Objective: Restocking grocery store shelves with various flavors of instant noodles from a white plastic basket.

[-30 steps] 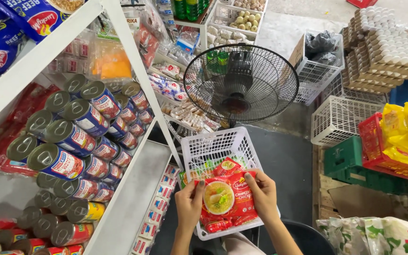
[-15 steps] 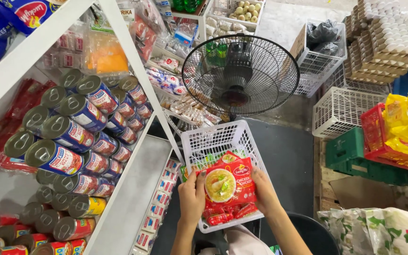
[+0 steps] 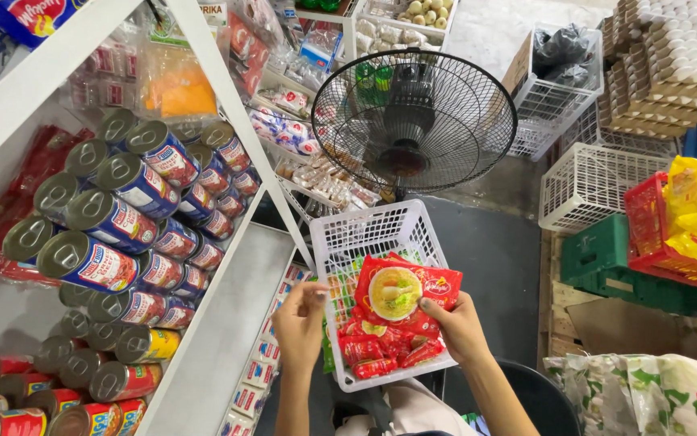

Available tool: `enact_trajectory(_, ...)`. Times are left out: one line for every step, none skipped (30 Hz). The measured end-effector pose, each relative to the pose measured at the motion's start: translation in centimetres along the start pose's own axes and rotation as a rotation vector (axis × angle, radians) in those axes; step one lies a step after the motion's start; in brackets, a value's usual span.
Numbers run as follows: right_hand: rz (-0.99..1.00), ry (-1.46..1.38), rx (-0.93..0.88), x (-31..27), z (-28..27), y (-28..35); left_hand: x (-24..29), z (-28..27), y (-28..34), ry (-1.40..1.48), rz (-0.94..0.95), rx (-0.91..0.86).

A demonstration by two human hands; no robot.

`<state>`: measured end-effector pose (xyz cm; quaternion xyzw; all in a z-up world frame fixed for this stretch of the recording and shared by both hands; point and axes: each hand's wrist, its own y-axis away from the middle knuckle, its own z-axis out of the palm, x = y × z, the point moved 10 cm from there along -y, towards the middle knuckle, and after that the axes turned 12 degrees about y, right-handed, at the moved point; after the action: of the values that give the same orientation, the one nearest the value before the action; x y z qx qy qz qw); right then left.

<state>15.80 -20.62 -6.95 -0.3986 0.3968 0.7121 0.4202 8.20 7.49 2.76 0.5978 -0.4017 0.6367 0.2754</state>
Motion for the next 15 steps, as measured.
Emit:
enact_trajectory(-0.015,-0.015,-0.007,-0.6,0.3,0.1,-1.7,1.3,0.3,-0.015,-0.086,-0.094)
enact_trajectory(-0.03,-0.03,-0.015,-1.2,0.5,0.1,-3.5,2.5,0.7,-0.031,-0.171,-0.188)
enact_trajectory(-0.03,-0.03,-0.015,-1.1,0.4,0.0,-2.2,3.2,0.7,-0.031,-0.171,-0.188)
enact_trajectory(-0.045,-0.036,-0.015,-1.1,0.3,-0.2,-0.7,4.6,0.9,0.048,-0.157,-0.239)
enact_trajectory(-0.058,-0.042,-0.013,-1.1,0.2,-0.2,0.8,5.9,1.2,0.127,-0.145,-0.291)
enact_trajectory(-0.056,-0.042,-0.013,-1.7,0.4,0.0,0.6,6.3,1.4,0.127,-0.147,-0.291)
enact_trajectory(-0.06,-0.051,0.008,-2.4,0.5,0.1,0.5,6.1,1.3,0.133,-0.142,-0.23)
enact_trajectory(-0.063,-0.061,0.029,-3.1,0.5,0.2,0.3,5.9,1.2,0.139,-0.138,-0.17)
enact_trajectory(-0.063,-0.061,0.027,-3.0,0.4,0.0,0.6,6.1,1.2,0.138,-0.138,-0.168)
enact_trajectory(-0.06,-0.069,0.056,-2.8,0.0,-0.1,0.5,6.1,1.1,0.143,-0.177,-0.142)
enact_trajectory(-0.056,-0.077,0.084,-2.6,-0.4,-0.2,0.4,6.0,1.0,0.148,-0.216,-0.114)
enact_trajectory(-0.054,-0.076,0.082,-2.7,-0.2,-0.3,0.3,6.1,1.1,0.148,-0.216,-0.112)
enact_trajectory(-0.066,-0.096,0.088,-2.9,-0.2,-0.4,0.3,5.8,1.1,0.158,-0.218,-0.069)
enact_trajectory(-0.077,-0.116,0.095,-3.2,-0.1,-0.6,0.3,5.6,1.1,0.167,-0.22,-0.026)
enact_trajectory(-0.074,-0.116,0.091,-2.9,-0.1,-0.8,0.0,5.5,1.1,0.166,-0.22,-0.021)
